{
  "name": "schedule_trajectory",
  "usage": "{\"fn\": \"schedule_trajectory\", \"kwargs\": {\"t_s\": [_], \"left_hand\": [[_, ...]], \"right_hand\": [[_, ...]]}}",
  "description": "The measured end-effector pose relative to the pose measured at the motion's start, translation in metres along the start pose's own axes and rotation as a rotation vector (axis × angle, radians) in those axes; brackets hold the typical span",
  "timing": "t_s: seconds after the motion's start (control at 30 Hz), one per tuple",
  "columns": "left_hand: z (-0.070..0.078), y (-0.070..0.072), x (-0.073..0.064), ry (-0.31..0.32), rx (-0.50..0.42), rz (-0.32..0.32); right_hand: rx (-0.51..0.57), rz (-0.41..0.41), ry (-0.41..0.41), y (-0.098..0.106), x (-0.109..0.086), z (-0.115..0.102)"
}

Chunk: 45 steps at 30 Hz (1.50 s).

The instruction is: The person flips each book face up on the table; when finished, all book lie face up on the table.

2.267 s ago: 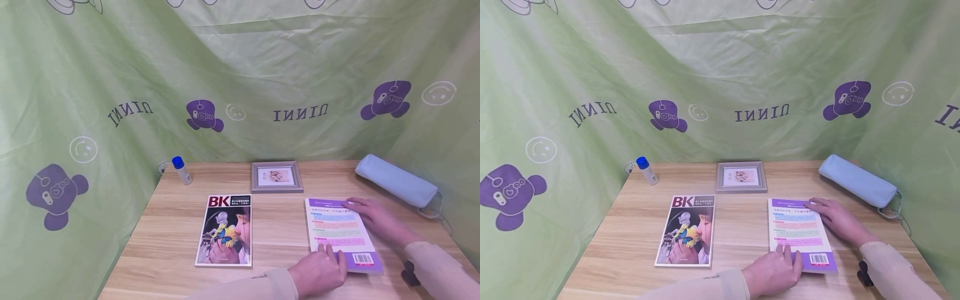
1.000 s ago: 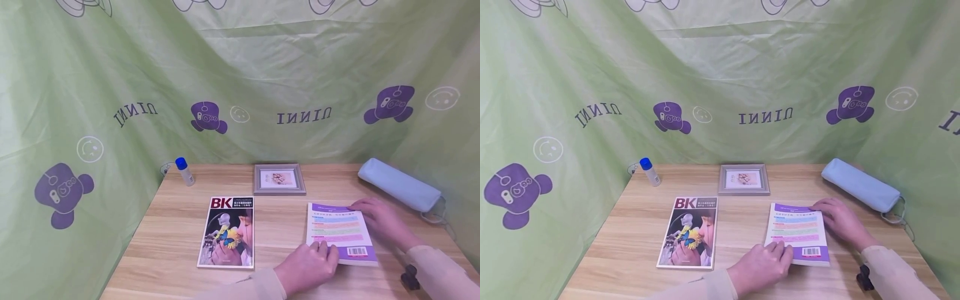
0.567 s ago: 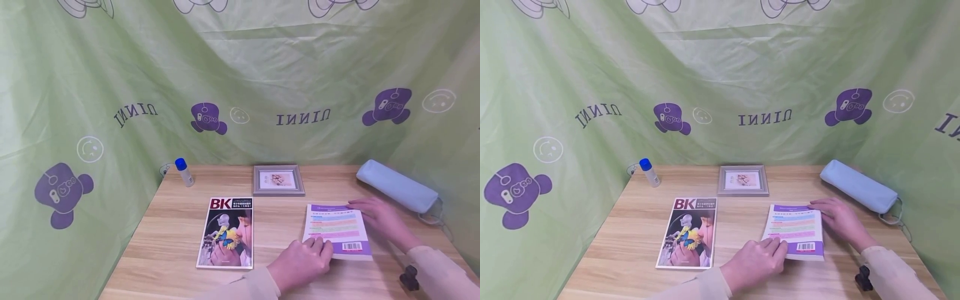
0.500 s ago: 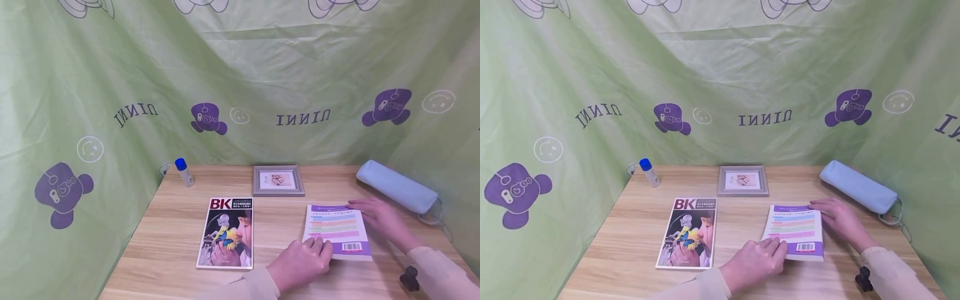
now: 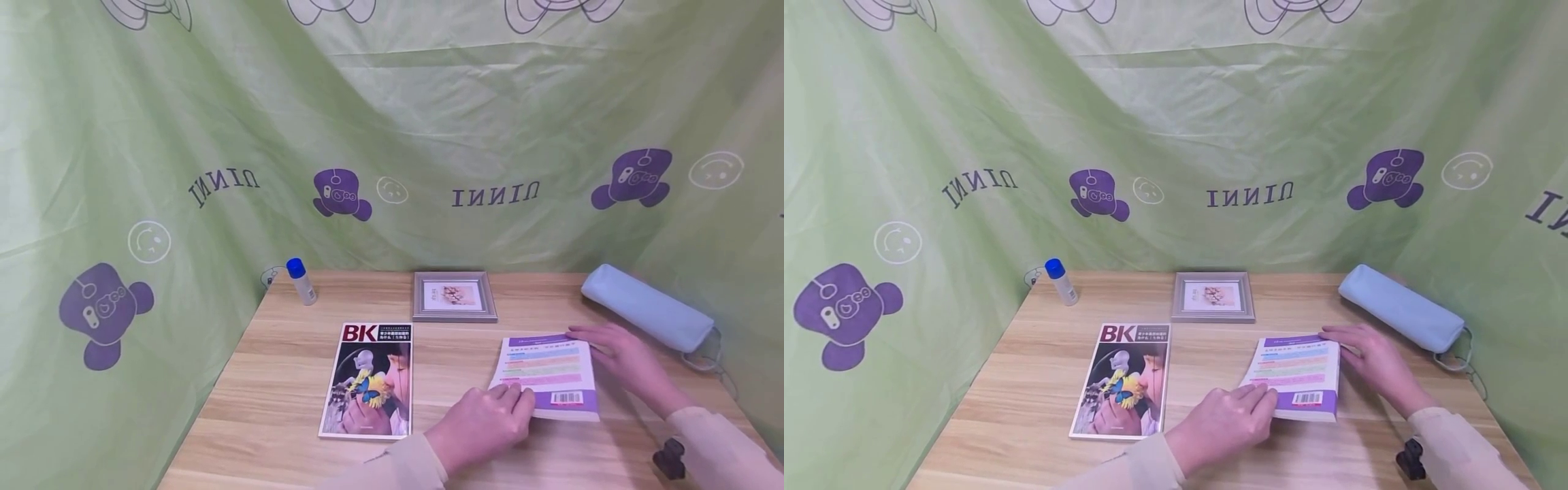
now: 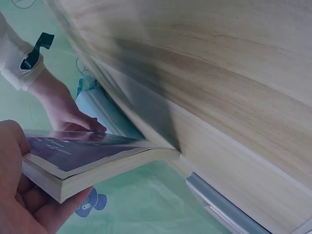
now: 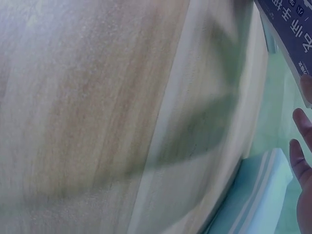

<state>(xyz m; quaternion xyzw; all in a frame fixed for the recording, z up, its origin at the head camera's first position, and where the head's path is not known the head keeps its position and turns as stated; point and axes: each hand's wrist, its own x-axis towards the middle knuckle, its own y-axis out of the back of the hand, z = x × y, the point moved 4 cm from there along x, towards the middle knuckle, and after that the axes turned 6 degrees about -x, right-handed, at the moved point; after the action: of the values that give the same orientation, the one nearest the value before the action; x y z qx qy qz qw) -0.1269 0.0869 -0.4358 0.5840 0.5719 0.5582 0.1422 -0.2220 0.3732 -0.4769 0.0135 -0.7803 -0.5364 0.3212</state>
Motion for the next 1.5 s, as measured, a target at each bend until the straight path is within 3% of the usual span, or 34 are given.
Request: {"fn": "schedule_trajectory", "kwargs": {"t_s": [0.17,0.57,0.97,1.27,1.5], "left_hand": [[-0.007,0.000,-0.001,0.030,-0.040,0.043],[-0.023,0.000,-0.003,0.119,-0.188,0.052],[-0.039,-0.002,-0.010,0.187,-0.250,0.080],[-0.042,-0.003,-0.010,0.211,-0.283,0.078],[-0.050,-0.003,-0.012,0.301,-0.335,0.081]], "right_hand": [[-0.012,0.001,-0.002,0.003,0.001,0.001],[-0.010,0.081,0.063,0.015,0.000,0.001],[0.038,0.146,0.117,0.024,0.004,-0.004],[0.042,0.149,0.082,0.028,0.008,-0.007],[0.042,0.157,0.070,0.030,0.010,-0.009]]}}
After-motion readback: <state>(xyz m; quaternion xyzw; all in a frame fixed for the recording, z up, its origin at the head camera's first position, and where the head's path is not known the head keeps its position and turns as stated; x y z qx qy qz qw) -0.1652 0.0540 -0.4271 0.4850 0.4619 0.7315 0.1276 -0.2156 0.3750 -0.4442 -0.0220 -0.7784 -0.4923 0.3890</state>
